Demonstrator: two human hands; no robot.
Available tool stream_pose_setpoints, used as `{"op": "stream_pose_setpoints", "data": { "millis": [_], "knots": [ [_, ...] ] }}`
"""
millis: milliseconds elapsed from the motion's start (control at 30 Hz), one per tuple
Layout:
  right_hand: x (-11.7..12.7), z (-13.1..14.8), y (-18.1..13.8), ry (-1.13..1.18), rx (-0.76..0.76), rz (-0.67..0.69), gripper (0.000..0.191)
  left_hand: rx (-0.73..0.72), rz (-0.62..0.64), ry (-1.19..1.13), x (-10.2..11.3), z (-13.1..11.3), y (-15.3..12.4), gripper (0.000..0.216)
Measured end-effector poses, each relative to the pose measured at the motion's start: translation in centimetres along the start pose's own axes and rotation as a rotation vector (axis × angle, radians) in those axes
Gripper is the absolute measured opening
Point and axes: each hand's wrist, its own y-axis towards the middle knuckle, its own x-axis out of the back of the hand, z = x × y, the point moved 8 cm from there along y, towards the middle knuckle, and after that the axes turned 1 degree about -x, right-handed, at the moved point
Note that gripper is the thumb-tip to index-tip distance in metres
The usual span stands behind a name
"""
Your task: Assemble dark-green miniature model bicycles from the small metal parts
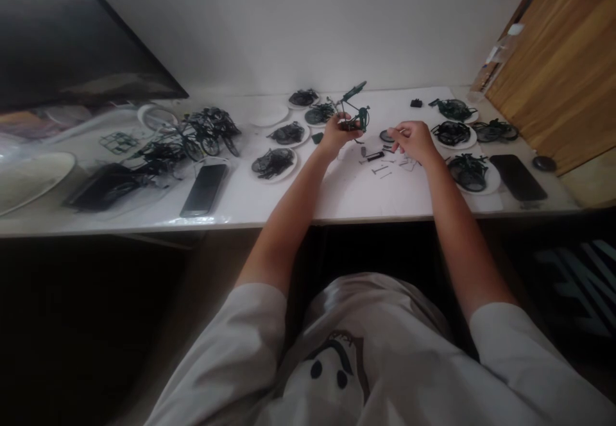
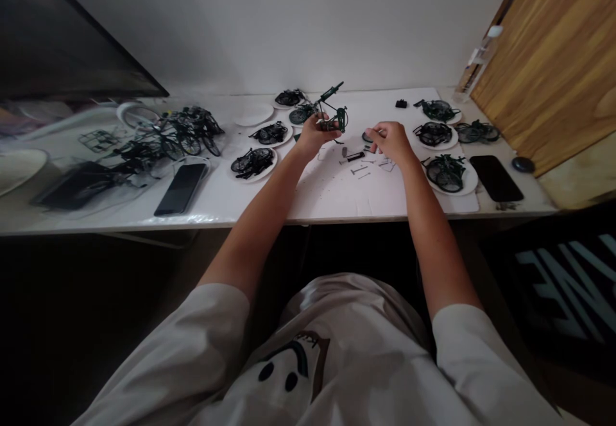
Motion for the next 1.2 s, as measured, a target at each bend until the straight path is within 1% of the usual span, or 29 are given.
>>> {"op": "stream_pose_setpoints", "data": {
  "millis": [233, 500, 833, 967, 1067, 1133, 1200],
  "knots": [
    [0.1, -0.1, 0.0, -0.041, -0.005, -0.024, 0.056, 0.021, 0.002, -0.004, -0.1, 0.1, -0.1, 0.069],
    [0.3, -0.4, 0.5, 0.008, 0.067, -0.058, 0.062, -0.021, 0.057, 0.004, 0.3, 0.6, 0.9, 0.071],
    [0.2, -0.8, 0.7, 0.036, 0.081, -0.079, 0.054, -0.031, 0.059, -0.002, 0.7, 1.1, 1.4, 0.072],
    [0.5, -0.8, 0.9, 0.028, 0.107, -0.136, 0.047, -0.032, 0.049, 0.011, 0.8, 1.0, 1.3, 0.071],
    [1.3, -1.0, 1.2, 0.017, 0.126, -0.234, 0.041, -0.031, 0.042, 0.013, 0.9, 0.9, 1.2, 0.068],
    [1.7, -1.4, 1.4, 0.013, 0.126, -0.288, 0.032, -0.030, 0.036, 0.011, 1.0, 0.9, 1.2, 0.067],
    [1.8, -1.8, 1.7, 0.001, 0.123, -0.305, 0.023, -0.028, 0.026, 0.015, 1.2, 0.9, 1.2, 0.066]
  ]
}}
